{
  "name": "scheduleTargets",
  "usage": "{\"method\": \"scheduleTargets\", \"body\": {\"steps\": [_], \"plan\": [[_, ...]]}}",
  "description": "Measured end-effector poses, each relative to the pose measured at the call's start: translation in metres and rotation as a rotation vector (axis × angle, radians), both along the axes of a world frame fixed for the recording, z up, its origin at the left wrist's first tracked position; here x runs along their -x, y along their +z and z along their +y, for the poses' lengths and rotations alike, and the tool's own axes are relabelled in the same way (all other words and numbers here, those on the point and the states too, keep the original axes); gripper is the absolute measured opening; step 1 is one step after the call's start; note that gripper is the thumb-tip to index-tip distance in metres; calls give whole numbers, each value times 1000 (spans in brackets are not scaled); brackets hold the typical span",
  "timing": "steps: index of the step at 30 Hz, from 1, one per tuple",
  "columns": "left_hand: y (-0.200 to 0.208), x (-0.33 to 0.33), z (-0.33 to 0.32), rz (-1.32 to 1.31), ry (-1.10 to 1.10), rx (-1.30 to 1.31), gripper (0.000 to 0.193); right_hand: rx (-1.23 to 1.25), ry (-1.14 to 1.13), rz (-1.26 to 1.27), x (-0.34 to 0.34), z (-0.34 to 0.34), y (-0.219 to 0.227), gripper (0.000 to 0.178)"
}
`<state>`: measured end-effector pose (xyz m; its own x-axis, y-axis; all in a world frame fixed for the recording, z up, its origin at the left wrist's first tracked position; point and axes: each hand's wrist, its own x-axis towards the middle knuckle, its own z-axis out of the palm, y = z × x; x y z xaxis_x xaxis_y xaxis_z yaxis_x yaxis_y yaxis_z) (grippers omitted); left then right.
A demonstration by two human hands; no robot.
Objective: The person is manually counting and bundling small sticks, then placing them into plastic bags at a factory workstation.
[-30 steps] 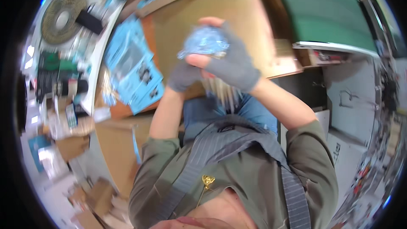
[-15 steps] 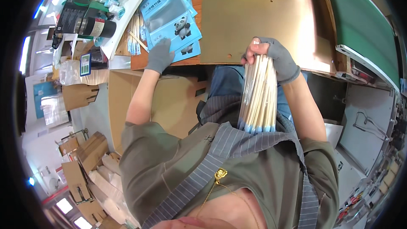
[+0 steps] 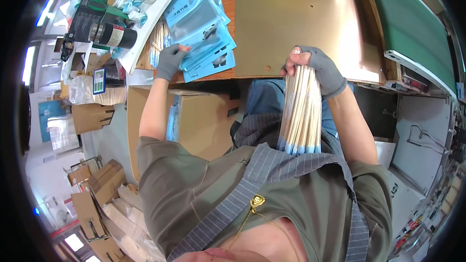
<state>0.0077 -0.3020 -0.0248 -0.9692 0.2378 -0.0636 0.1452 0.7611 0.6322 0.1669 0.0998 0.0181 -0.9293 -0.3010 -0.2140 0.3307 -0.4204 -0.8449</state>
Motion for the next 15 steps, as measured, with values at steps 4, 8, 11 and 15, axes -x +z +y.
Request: {"method": "scheduleTargets", "body": {"steps": [4, 8, 11, 15], "plan": [[-22, 19, -25, 45, 63, -153, 21, 23, 2, 42, 0, 1, -2, 28], [-19, 20, 0, 111, 111, -183, 22, 20, 15, 39, 2, 4, 0, 27], [-13, 3, 44, 345, -11, 48, 21, 73, 28, -2, 4, 0, 3, 35], [-15, -42, 155, 615, -200, 66, 19, 179, 99, -87, 12, -8, -11, 57]]}}
